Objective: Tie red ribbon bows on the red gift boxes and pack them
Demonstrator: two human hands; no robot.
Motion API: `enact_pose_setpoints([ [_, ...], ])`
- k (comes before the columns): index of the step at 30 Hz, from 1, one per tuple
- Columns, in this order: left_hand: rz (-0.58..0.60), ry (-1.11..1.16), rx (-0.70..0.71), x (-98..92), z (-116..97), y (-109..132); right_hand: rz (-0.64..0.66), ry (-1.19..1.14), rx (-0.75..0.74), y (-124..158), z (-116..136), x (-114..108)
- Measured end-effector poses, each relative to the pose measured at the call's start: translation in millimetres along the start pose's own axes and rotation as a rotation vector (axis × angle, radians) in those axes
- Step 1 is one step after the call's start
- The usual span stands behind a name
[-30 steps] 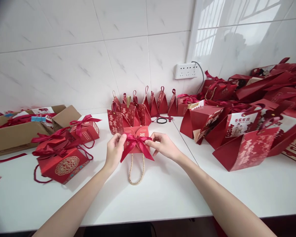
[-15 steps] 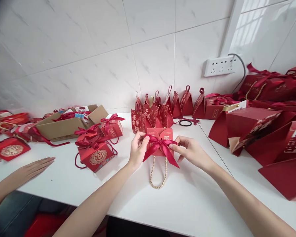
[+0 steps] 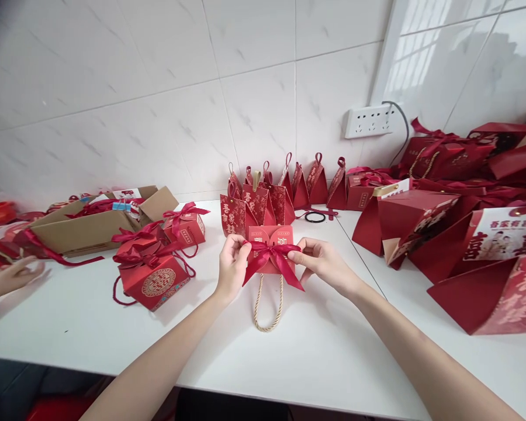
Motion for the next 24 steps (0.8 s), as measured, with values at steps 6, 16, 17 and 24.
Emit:
enact_pose_setpoints([
  [6,0.051,0.013,-0.007,3.7,-0.7,-1.4,0.012,-0.013,0.024,-0.5,-4.1,0.4],
  [16,0.047,0.000,-0.021,3.2,-2.5,-0.6,0.061,-0.099,-0.042,-0.9,-2.3,4.6],
  [17,0.048,0.003,-0.025,3.2,-2.0,-0.4,0.058,-0.106,-0.048,-0.8,-2.4,4.1],
  [24,0.045,0.044,-0.038,2.4,2.1,-0.8,0.043,-0.111,-0.026,0.6,-2.8,5.3],
])
Point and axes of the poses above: each hand's wrist, its own y-axis away from the middle knuckle, its own x-axis out of the palm, z = x × y, the point moved 10 cm from there along -y, towards the middle knuckle, and after that the axes turned 7 degrees about z, right-handed, at the moved point
